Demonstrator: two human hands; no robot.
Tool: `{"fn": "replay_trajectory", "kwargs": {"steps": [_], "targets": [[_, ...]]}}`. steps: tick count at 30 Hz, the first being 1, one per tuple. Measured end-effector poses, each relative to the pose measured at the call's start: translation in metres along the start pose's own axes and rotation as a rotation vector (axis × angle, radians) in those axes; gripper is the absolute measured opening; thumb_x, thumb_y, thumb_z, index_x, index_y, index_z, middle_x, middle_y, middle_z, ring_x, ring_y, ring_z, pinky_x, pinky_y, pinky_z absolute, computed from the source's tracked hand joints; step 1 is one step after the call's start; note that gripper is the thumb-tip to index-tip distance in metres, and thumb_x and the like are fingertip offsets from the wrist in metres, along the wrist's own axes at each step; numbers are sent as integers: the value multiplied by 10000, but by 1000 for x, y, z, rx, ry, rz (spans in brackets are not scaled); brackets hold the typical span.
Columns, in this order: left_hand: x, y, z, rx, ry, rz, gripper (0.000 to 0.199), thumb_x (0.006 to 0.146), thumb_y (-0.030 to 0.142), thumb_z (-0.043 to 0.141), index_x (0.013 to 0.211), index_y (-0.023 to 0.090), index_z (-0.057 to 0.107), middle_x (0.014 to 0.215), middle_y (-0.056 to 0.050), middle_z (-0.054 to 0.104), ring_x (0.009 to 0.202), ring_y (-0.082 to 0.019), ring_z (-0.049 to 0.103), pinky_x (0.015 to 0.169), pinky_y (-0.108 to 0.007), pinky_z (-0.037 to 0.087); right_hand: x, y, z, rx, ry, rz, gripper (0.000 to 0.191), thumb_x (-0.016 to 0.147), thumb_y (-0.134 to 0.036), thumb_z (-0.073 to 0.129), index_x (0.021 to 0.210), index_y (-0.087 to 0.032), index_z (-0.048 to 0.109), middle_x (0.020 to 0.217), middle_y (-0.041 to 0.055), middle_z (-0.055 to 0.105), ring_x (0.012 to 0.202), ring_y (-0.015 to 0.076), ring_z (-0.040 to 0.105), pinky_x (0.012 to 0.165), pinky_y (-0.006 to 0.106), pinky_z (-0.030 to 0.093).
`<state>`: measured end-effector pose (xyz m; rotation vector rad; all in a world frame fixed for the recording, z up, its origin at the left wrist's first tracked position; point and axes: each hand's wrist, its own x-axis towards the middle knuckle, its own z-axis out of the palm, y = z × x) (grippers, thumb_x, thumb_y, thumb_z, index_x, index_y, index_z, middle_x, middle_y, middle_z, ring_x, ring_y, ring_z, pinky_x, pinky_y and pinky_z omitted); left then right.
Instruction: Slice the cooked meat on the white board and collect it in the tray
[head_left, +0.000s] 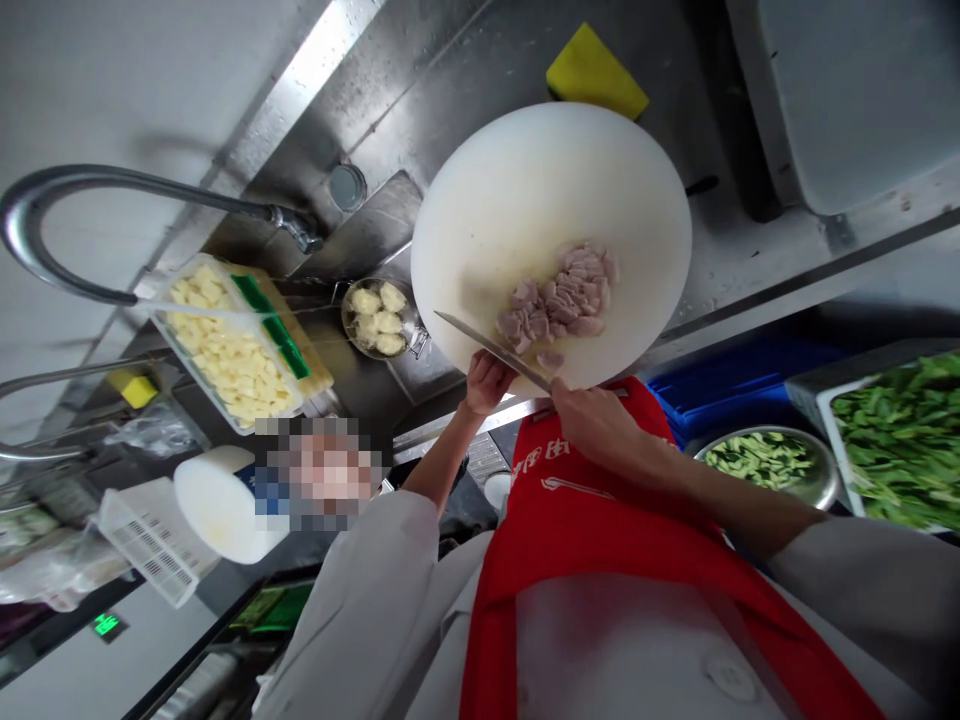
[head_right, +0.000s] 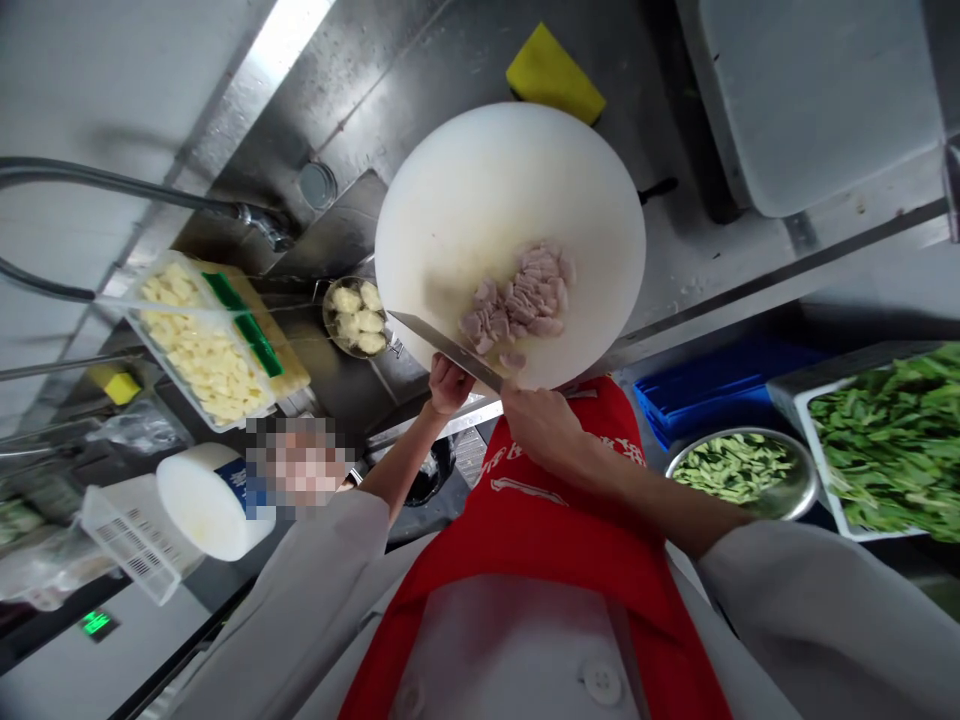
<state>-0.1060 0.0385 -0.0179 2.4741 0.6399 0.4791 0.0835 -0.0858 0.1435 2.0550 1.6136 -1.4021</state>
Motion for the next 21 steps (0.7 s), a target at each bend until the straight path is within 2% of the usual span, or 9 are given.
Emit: {"fn": "replay_trajectory", "kwargs": {"steps": [3, 5, 7, 11, 13, 16, 21], "targets": [[1, 1, -1, -20, -3, -11, 229, 924, 356, 613, 785, 179, 655, 855, -95, 638, 971, -227, 594, 827, -382, 515, -22, 11, 13, 9, -114, 44, 328, 929, -85, 322, 1206, -83, 497, 870, 158, 719, 832, 271, 722, 701, 328, 500], [1, 0, -1, -51, 10, 5, 214, 920, 340, 620, 784, 178, 652, 865, -97, 642, 977, -226, 594, 838, -382, 514, -21, 10, 16, 19, -143, 67, 333, 936, -107, 328, 1225, -85, 492, 865, 154, 719, 824, 270, 721, 699, 330, 502], [0, 0, 0, -54, 15, 6, 214, 922, 336, 618, 785, 175, 651, 862, -96, 645, 973, -221, 596, 841, -377, 513, -3, 2, 12, 36, -100, 49, 346, 929, -90, 325, 1227, -78, 499, 909, 168, 718, 858, 258, 717, 714, 316, 501], [-1, -1, 2, 28, 36, -20, 266, 963, 358, 534, 827, 171, 667, 858, -94, 656, 954, -209, 610, 830, -362, 521, 53, -21, -9, 47, 101, -43, 351, 922, -52, 304, 1179, -59, 544, 1044, 218, 695, 960, 257, 690, 774, 316, 491], [-1, -1, 3, 72, 63, -12, 273, 975, 360, 509, 884, 168, 679, 899, -100, 669, 959, -205, 617, 836, -362, 528, 67, -25, -18, 77, 148, -73, 328, 935, -71, 309, 1152, -70, 556, 1045, 204, 697, 956, 253, 688, 774, 308, 488], [0, 1, 2, 80, 93, 19, 228, 958, 349, 549, 943, 163, 681, 933, -103, 676, 968, -203, 622, 840, -361, 533, 54, -18, -22, 85, 158, -68, 311, 925, -74, 344, 1167, -88, 539, 1062, 189, 695, 965, 251, 687, 757, 292, 489], [0, 1, 0, 0, 75, 27, 191, 923, 347, 620, 926, 166, 679, 952, -106, 669, 994, -215, 614, 855, -373, 519, 0, 0, -4, 21, -17, 7, 345, 916, -54, 321, 1206, -77, 507, 935, 187, 708, 878, 271, 713, 722, 325, 502]]}}
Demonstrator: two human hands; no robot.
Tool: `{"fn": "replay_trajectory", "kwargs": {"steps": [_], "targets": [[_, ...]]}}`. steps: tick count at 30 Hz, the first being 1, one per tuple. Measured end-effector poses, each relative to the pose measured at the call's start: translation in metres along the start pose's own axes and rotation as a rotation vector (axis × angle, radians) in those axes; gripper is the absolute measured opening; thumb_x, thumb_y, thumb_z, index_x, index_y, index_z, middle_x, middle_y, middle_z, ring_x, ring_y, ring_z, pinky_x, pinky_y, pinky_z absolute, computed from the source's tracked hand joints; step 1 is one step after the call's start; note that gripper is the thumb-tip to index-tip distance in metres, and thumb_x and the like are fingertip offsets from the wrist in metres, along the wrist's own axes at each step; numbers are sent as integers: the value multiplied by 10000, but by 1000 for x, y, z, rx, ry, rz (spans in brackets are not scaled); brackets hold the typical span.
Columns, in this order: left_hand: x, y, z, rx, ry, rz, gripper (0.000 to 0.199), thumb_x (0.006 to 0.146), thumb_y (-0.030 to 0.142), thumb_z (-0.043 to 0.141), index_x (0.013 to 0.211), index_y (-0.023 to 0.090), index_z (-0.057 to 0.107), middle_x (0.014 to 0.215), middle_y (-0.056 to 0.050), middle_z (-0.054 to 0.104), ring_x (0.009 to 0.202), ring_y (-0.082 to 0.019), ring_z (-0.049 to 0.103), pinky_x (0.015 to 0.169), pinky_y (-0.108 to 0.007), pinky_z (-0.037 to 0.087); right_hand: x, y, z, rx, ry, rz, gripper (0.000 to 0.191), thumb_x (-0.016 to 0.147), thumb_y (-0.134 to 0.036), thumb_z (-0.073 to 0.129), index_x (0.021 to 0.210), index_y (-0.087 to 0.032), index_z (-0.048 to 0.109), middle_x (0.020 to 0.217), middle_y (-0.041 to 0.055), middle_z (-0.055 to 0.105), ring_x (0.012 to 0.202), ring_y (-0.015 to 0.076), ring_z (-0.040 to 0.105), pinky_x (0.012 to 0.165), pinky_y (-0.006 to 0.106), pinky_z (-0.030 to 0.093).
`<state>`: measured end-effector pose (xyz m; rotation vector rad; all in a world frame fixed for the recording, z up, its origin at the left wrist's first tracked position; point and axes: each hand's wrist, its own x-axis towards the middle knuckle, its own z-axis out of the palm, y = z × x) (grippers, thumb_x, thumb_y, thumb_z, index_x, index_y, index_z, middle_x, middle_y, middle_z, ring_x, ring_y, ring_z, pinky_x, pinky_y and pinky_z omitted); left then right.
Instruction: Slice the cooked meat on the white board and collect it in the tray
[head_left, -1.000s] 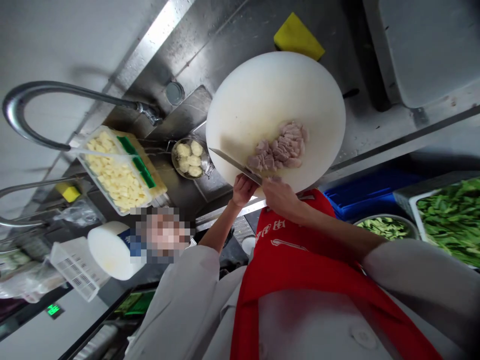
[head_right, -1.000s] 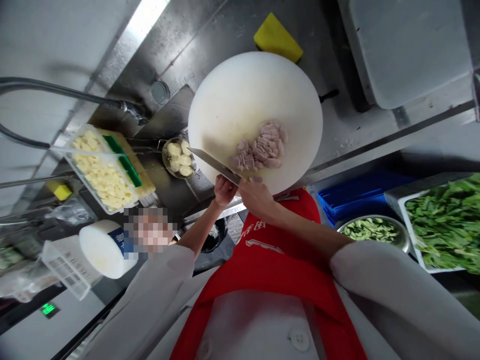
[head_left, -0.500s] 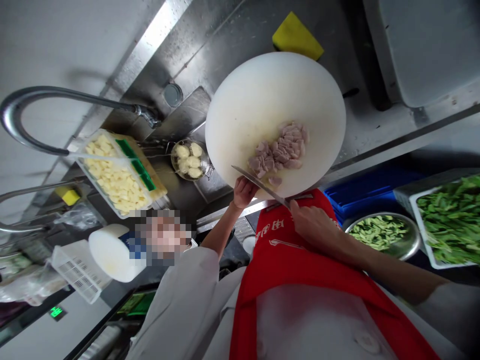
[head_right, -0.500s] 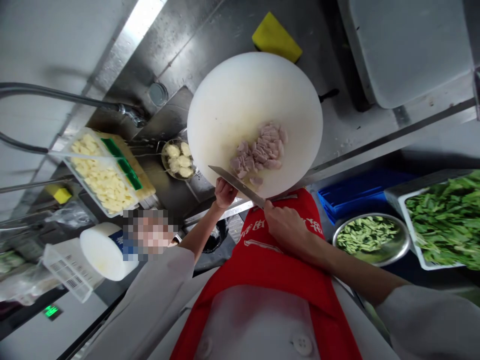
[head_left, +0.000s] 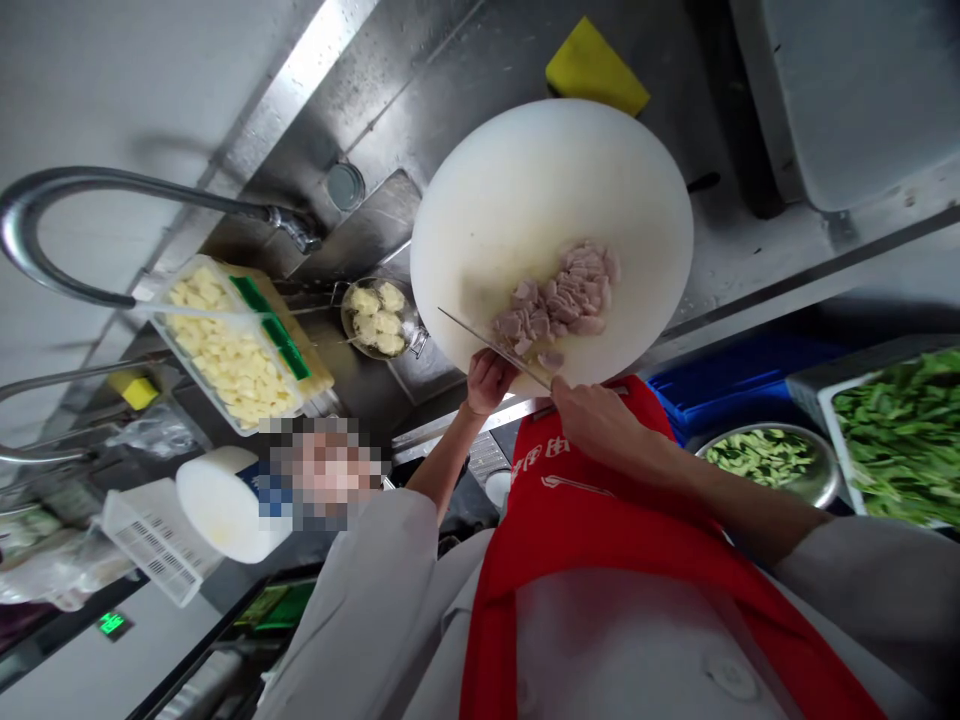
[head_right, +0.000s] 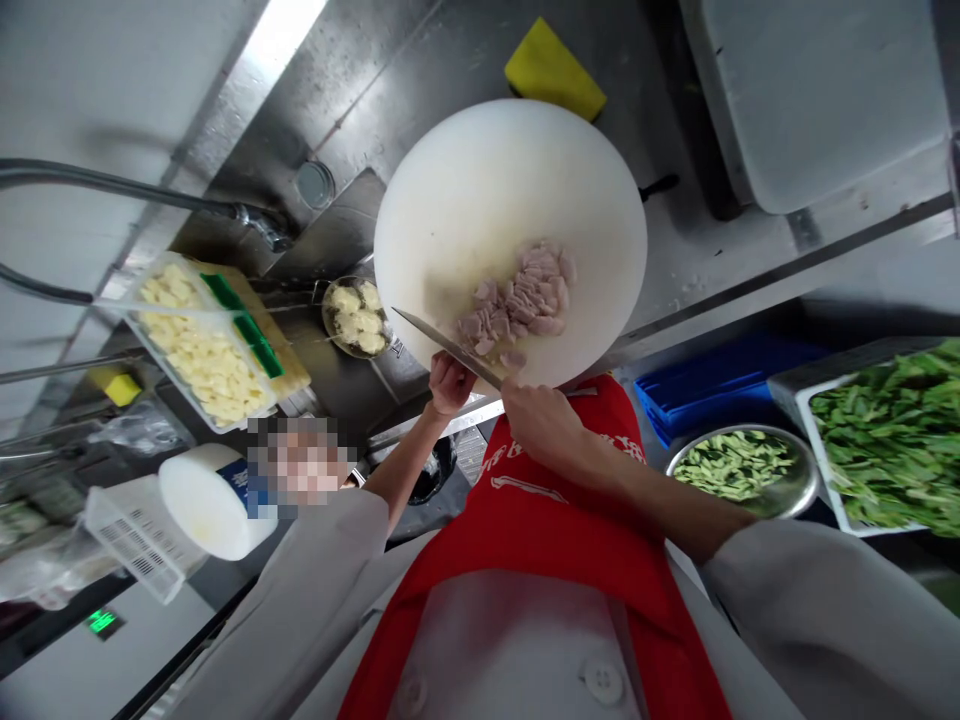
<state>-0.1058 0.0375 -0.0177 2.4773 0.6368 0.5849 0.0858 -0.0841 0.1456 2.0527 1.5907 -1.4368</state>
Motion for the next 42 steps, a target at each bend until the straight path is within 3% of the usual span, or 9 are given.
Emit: {"fn": "replay_trajectory", "kwargs": {"steps": [4, 10, 14, 21, 28, 31, 34, 38, 42], "targets": [[-1, -1, 1, -52, 0, -4, 173, 913, 336, 636, 922, 168, 672, 950, -107, 671, 1009, -221, 610, 869, -378, 512, -1, 1, 15, 4, -15, 4, 338, 916, -56, 311, 1182, -75, 518, 886, 178, 716, 851, 269, 715, 713, 325, 497], [3, 4, -5, -42, 58, -6, 152, 951, 287, 560, 908, 173, 652, 931, -90, 661, 979, -202, 612, 849, -367, 527, 60, -25, 7, 56, 174, -48, 357, 893, -38, 327, 1177, -42, 544, 986, 205, 710, 923, 273, 697, 741, 334, 475], [1, 4, -9, -25, 47, -61, 175, 964, 304, 539, 935, 171, 649, 955, -86, 654, 977, -190, 611, 861, -373, 541, 74, -25, -2, 77, 172, -24, 397, 882, -41, 340, 1243, -20, 502, 964, 192, 718, 917, 288, 693, 755, 351, 464], [-8, -8, 1, -5, 27, 19, 205, 958, 343, 557, 949, 171, 667, 968, -100, 673, 992, -203, 616, 887, -395, 545, 49, -15, -4, 27, 177, -37, 294, 947, -147, 373, 1205, -97, 505, 1094, 206, 674, 968, 263, 673, 762, 313, 479], [-9, -7, -1, -37, -43, -43, 278, 945, 410, 569, 838, 172, 668, 900, -105, 663, 985, -219, 617, 863, -387, 540, -8, -7, 21, -42, 5, 42, 331, 918, -69, 317, 1187, -97, 508, 891, 173, 721, 848, 281, 719, 702, 329, 493], [-8, -6, -2, -43, -13, -2, 238, 943, 378, 580, 874, 171, 675, 929, -105, 669, 1001, -215, 617, 869, -376, 535, -16, -1, 30, -36, -42, 64, 312, 907, -65, 327, 1138, -98, 534, 836, 159, 721, 803, 279, 719, 687, 335, 494], [-8, -6, -1, -32, 26, 12, 215, 947, 356, 576, 913, 170, 680, 945, -105, 675, 1006, -209, 618, 870, -365, 536, 11, -12, 24, 2, 38, 15, 336, 898, -43, 327, 1143, -84, 554, 922, 179, 720, 854, 258, 708, 710, 321, 489], [-10, -7, 0, -42, 17, -29, 245, 966, 364, 534, 953, 166, 677, 976, -113, 677, 1018, -211, 620, 890, -380, 536, 67, -31, -1, 53, 194, -68, 326, 905, -62, 348, 1139, -60, 575, 1082, 219, 692, 981, 267, 673, 785, 333, 475], [-11, -7, 2, -14, -1, -73, 261, 968, 377, 522, 952, 165, 672, 981, -114, 676, 1005, -215, 622, 906, -404, 535, 68, -24, -13, 94, 224, -111, 273, 917, -130, 401, 1131, -81, 563, 1014, 181, 710, 966, 273, 676, 753, 311, 468]]}}
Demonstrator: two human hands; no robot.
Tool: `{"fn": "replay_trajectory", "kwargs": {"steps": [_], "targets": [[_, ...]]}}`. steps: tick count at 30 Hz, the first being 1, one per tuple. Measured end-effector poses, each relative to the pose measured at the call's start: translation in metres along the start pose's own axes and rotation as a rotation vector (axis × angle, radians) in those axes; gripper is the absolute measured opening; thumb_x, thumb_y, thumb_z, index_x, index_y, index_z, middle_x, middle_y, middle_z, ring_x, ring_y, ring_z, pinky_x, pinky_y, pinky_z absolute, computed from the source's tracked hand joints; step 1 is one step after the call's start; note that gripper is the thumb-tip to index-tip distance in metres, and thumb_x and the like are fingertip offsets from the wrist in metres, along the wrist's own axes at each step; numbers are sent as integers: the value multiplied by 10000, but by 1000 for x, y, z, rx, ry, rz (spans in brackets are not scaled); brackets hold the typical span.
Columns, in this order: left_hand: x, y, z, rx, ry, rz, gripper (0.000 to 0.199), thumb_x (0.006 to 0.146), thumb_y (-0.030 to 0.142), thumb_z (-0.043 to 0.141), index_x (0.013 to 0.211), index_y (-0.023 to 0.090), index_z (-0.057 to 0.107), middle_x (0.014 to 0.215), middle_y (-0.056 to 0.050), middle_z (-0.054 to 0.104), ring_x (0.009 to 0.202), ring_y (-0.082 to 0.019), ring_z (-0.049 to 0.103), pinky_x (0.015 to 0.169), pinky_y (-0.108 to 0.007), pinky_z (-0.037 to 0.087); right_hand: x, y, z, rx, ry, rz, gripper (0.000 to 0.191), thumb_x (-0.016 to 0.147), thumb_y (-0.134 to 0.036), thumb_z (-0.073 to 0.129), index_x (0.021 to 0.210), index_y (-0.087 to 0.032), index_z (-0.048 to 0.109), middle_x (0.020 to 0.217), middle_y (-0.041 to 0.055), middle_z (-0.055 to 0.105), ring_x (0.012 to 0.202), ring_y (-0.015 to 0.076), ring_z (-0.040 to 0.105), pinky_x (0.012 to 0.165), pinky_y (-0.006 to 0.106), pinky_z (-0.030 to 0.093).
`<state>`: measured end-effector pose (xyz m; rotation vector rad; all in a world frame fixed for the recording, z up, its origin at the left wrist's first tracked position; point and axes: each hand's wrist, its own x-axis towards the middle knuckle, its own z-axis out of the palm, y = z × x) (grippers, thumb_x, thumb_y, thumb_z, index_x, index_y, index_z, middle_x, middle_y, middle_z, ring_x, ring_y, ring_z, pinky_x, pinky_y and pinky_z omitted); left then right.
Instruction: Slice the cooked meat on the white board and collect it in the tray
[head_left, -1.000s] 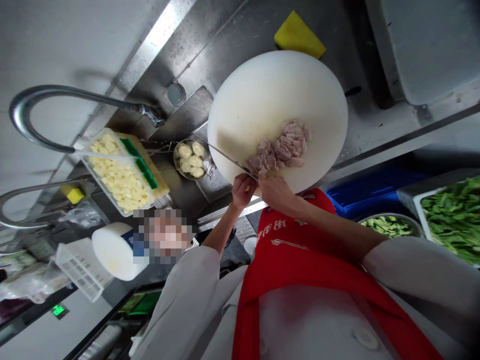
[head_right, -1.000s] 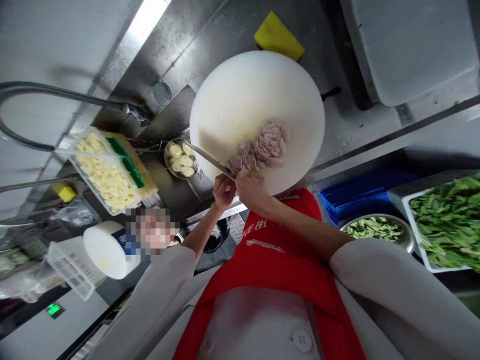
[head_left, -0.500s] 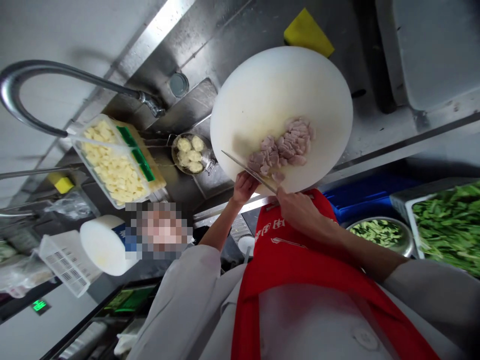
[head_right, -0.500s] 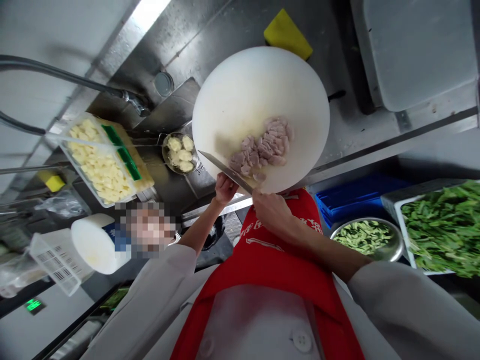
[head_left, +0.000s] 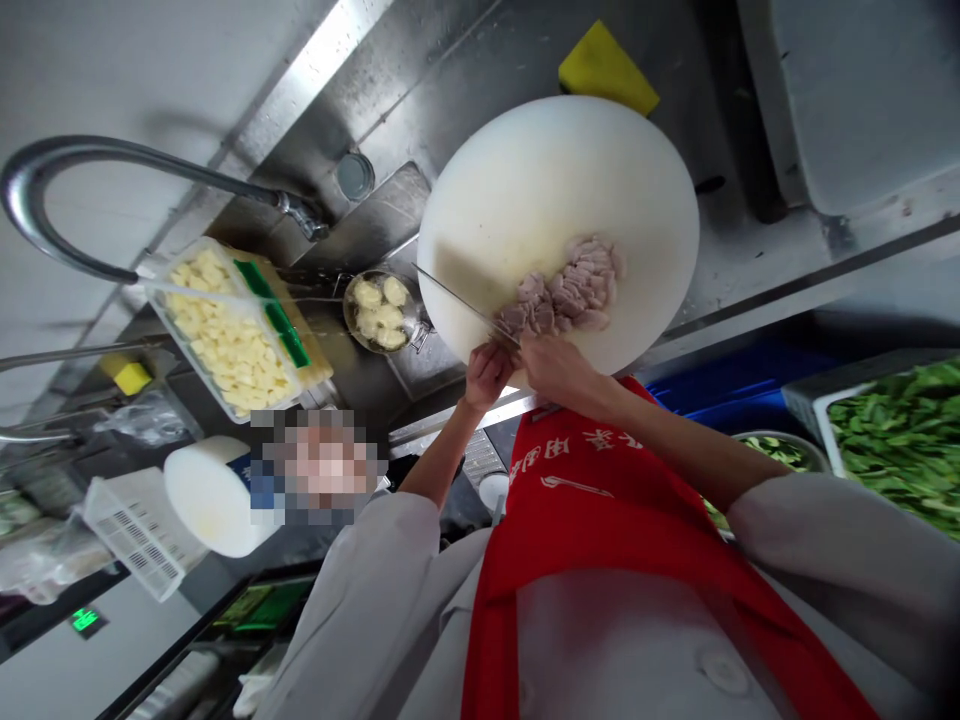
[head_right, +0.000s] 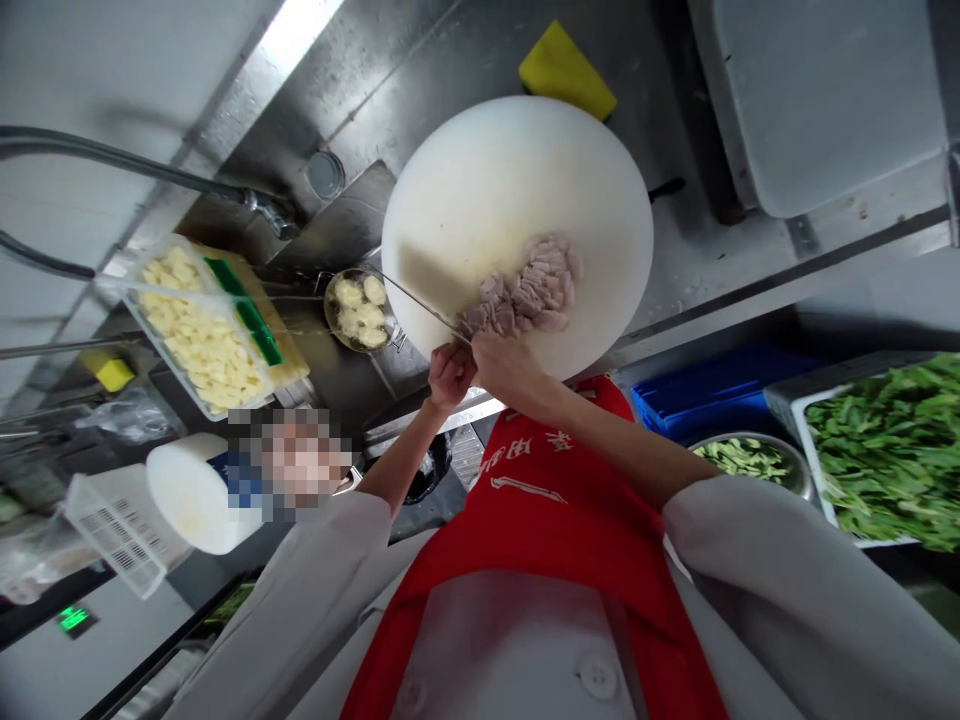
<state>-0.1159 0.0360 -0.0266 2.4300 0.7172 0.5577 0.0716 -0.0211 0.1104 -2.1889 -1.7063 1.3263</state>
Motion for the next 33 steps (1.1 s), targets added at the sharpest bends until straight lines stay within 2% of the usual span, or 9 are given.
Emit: {"fn": "replay_trajectory", "kwargs": {"steps": [6, 9, 11, 15, 17, 20, 24, 27, 33], "targets": [[-1, 0, 0, 33, 30, 38, 232, 951, 371, 557, 949, 170, 674, 979, -115, 676, 992, -215, 622, 875, -393, 539, -67, 14, 7, -93, -165, 95, 308, 954, -126, 310, 1174, -94, 523, 949, 187, 709, 885, 275, 702, 718, 325, 477], [-2, 0, 1, 30, 41, 53, 218, 951, 355, 558, 962, 170, 673, 977, -113, 676, 1000, -216, 626, 876, -397, 541, -82, 17, 14, -109, -230, 121, 322, 970, -142, 289, 1187, -80, 519, 909, 191, 711, 872, 269, 707, 742, 332, 484], [-2, 0, 3, 25, 24, 38, 224, 952, 361, 556, 960, 169, 671, 973, -113, 676, 1000, -218, 629, 879, -405, 540, -76, 16, 18, -98, -235, 132, 334, 968, -138, 297, 1208, -63, 516, 905, 193, 712, 873, 267, 707, 756, 334, 484], [0, 2, -1, -23, 18, 19, 205, 953, 346, 557, 966, 172, 665, 983, -113, 676, 1013, -219, 626, 891, -407, 534, -35, 4, 23, -17, -139, 102, 358, 904, -66, 350, 1209, -64, 536, 1064, 212, 694, 969, 269, 684, 778, 324, 479], [2, 3, -7, -41, 21, 26, 192, 958, 331, 548, 979, 178, 662, 997, -107, 674, 1019, -211, 621, 897, -400, 534, -17, -1, 24, 1, -74, 82, 341, 919, -92, 339, 1184, -55, 551, 1083, 225, 685, 990, 278, 670, 799, 338, 475], [4, 2, -15, -57, 43, 50, 168, 960, 302, 540, 995, 185, 655, 992, -91, 670, 1010, -196, 617, 886, -385, 544, -6, -2, 22, -8, -31, 62, 347, 969, -174, 306, 1167, -36, 556, 1018, 226, 694, 970, 297, 666, 838, 375, 465], [2, -5, -13, -65, 33, 120, 179, 965, 310, 533, 997, 185, 656, 982, -94, 672, 977, -191, 626, 856, -381, 560, -9, 2, 20, -12, -34, 63, 354, 987, -199, 286, 1172, -47, 547, 1012, 217, 695, 976, 300, 661, 852, 380, 458], [-1, -9, -5, -16, 11, 105, 220, 970, 350, 524, 985, 180, 662, 978, -101, 674, 966, -197, 632, 855, -394, 562, -15, 3, 16, -35, -48, 66, 347, 985, -187, 289, 1201, -63, 530, 1052, 210, 687, 999, 296, 657, 849, 370, 462], [-5, -11, -1, -35, 13, 104, 228, 960, 363, 549, 987, 169, 666, 991, -121, 671, 1010, -212, 619, 880, -386, 546, -60, 1, 16, -129, -146, 122, 327, 976, -145, 270, 1175, -88, 522, 946, 198, 697, 908, 285, 700, 740, 345, 489]]}}
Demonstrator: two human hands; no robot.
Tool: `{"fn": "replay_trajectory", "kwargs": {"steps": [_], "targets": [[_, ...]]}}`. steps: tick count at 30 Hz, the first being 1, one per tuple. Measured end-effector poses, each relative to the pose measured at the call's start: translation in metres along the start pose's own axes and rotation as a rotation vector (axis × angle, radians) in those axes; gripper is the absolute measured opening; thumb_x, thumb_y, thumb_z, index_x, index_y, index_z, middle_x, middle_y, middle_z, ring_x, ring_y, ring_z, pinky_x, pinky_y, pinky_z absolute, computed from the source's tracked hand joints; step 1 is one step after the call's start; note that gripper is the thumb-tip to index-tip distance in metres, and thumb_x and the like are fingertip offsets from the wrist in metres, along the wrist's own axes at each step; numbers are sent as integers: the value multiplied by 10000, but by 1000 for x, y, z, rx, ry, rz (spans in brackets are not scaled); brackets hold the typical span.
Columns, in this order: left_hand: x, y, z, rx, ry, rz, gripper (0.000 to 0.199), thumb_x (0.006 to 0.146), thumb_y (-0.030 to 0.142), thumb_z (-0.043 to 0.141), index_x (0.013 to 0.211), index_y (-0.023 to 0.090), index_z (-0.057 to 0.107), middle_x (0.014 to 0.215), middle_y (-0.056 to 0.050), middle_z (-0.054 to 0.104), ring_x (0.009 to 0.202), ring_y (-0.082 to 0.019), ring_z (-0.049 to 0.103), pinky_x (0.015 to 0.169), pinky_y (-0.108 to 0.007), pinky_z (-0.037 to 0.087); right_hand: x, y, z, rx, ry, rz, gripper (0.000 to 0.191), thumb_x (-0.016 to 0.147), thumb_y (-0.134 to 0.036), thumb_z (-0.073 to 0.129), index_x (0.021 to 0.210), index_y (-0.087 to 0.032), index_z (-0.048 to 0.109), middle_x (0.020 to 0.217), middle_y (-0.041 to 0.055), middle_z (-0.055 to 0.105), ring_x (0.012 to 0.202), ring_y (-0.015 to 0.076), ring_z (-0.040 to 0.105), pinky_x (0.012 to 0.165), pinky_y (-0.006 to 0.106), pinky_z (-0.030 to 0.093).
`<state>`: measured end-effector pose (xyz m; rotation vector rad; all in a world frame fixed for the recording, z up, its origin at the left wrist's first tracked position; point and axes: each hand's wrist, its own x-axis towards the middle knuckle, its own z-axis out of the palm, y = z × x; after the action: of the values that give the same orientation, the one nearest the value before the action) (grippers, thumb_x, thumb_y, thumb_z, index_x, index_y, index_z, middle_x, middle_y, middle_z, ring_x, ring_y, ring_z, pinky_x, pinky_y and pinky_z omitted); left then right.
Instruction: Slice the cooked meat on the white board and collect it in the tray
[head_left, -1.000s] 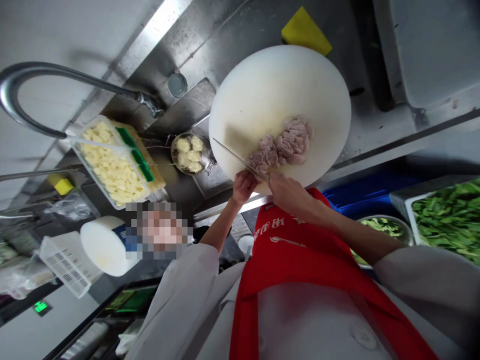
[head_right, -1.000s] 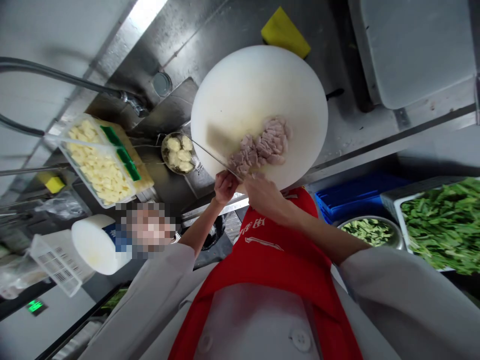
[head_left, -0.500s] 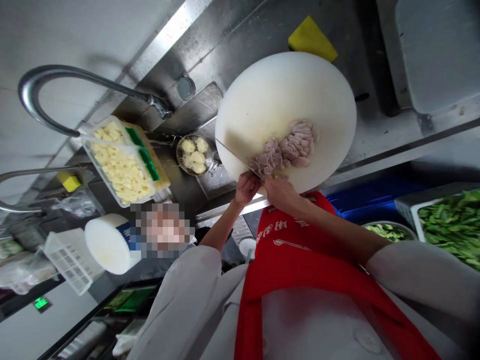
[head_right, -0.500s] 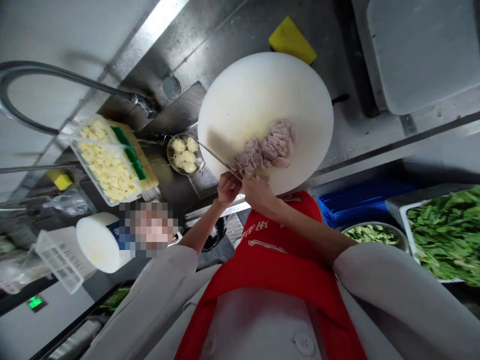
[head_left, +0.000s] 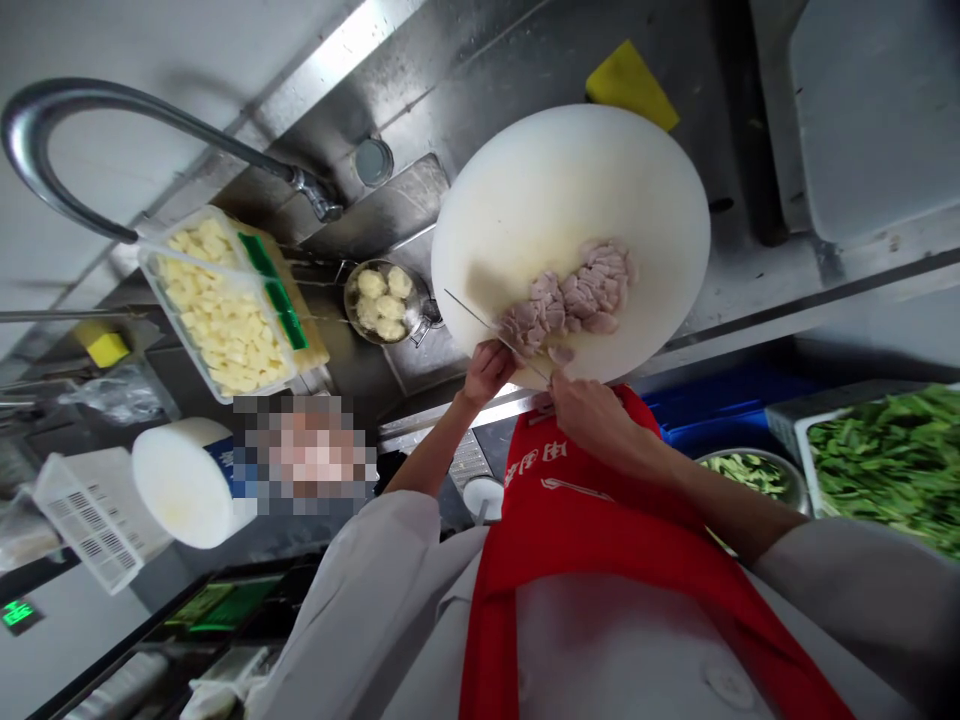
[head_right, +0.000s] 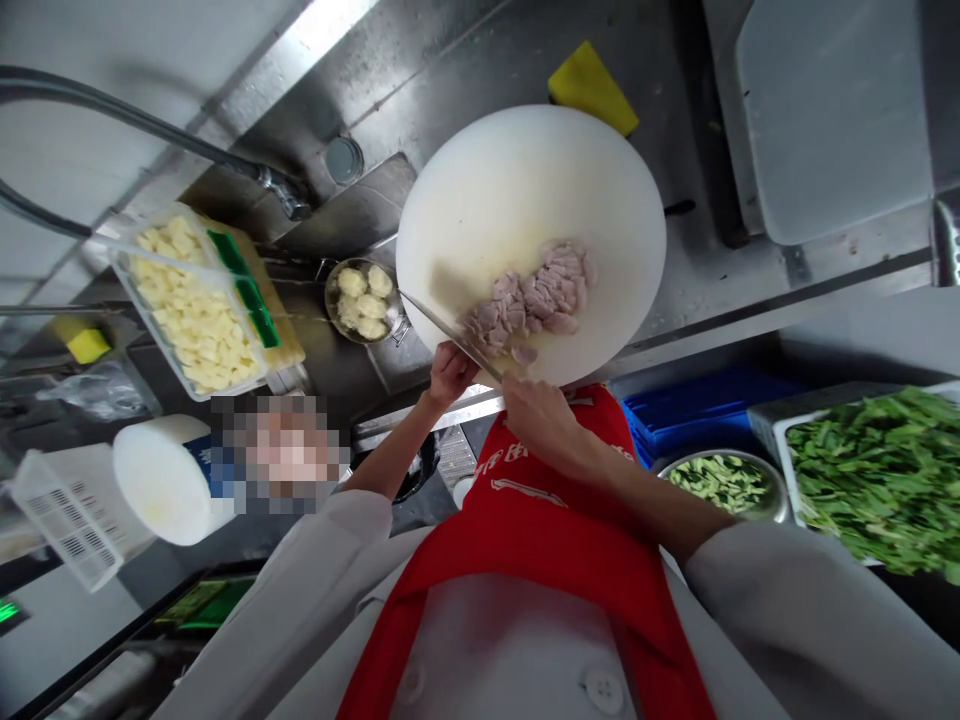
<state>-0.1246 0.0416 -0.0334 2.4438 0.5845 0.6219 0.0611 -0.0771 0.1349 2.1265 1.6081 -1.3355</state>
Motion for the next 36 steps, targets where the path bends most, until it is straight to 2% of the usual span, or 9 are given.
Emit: {"fn": "replay_trajectory", "kwargs": {"steps": [3, 6, 10, 13, 16, 20, 27, 30, 36], "targets": [[-1, -1, 0, -18, -15, -14, 240, 955, 375, 555, 1013, 170, 665, 1015, -129, 669, 1020, -221, 612, 891, -398, 538, -21, 6, 10, -32, -55, 32, 309, 983, -162, 284, 1169, -92, 521, 908, 190, 705, 856, 276, 711, 722, 333, 488], [0, 0, 1, 34, -26, -42, 257, 962, 387, 536, 1010, 173, 671, 1014, -126, 674, 1004, -219, 615, 881, -400, 543, -20, 6, 15, -22, -70, 44, 308, 977, -161, 302, 1159, -78, 537, 895, 191, 706, 848, 269, 707, 743, 331, 486], [1, 5, -1, 31, -3, -61, 255, 969, 380, 520, 1003, 174, 667, 994, -118, 675, 997, -213, 619, 880, -396, 547, 21, -12, 10, 77, 43, -26, 343, 924, -76, 321, 1166, -75, 564, 1067, 206, 688, 989, 256, 672, 813, 324, 475], [1, 7, -7, -10, 13, -100, 247, 978, 371, 504, 1010, 178, 656, 1010, -112, 665, 1018, -203, 614, 882, -385, 555, 52, -21, 3, 118, 128, -51, 354, 953, -128, 313, 1176, -30, 570, 1040, 232, 690, 1008, 282, 663, 825, 339, 467], [0, 5, -11, -10, 15, -81, 241, 984, 357, 495, 978, 174, 653, 988, -100, 655, 1009, -187, 614, 865, -361, 563, 62, -18, -4, 114, 145, -60, 373, 978, -208, 333, 1197, -6, 557, 1028, 234, 695, 976, 297, 668, 824, 347, 460], [1, 0, -6, 11, 32, 27, 223, 982, 335, 505, 968, 174, 660, 963, -93, 662, 975, -183, 623, 864, -367, 563, 47, -10, -9, 81, 136, -48, 370, 993, -219, 299, 1225, -54, 535, 1064, 206, 695, 993, 287, 662, 809, 329, 459], [0, -1, -3, 29, -24, -13, 279, 983, 383, 498, 998, 164, 671, 992, -123, 674, 1010, -210, 620, 875, -391, 556, -14, -4, 0, -71, -43, 45, 348, 983, -158, 270, 1216, -79, 515, 922, 195, 711, 888, 273, 708, 724, 320, 472], [-1, -2, -2, 21, -27, -8, 285, 982, 386, 499, 1000, 161, 673, 989, -123, 676, 1014, -215, 620, 872, -394, 551, -24, -1, 8, -87, -67, 59, 346, 989, -166, 253, 1183, -91, 529, 893, 188, 715, 851, 274, 712, 701, 326, 475], [-3, 0, 0, -23, 2, -39, 275, 979, 374, 514, 1053, 157, 666, 1029, -126, 677, 1038, -214, 619, 897, -384, 540, 31, -21, -2, -5, 17, -7, 323, 950, -110, 322, 1180, -67, 545, 1047, 207, 694, 1002, 277, 668, 804, 336, 461]]}}
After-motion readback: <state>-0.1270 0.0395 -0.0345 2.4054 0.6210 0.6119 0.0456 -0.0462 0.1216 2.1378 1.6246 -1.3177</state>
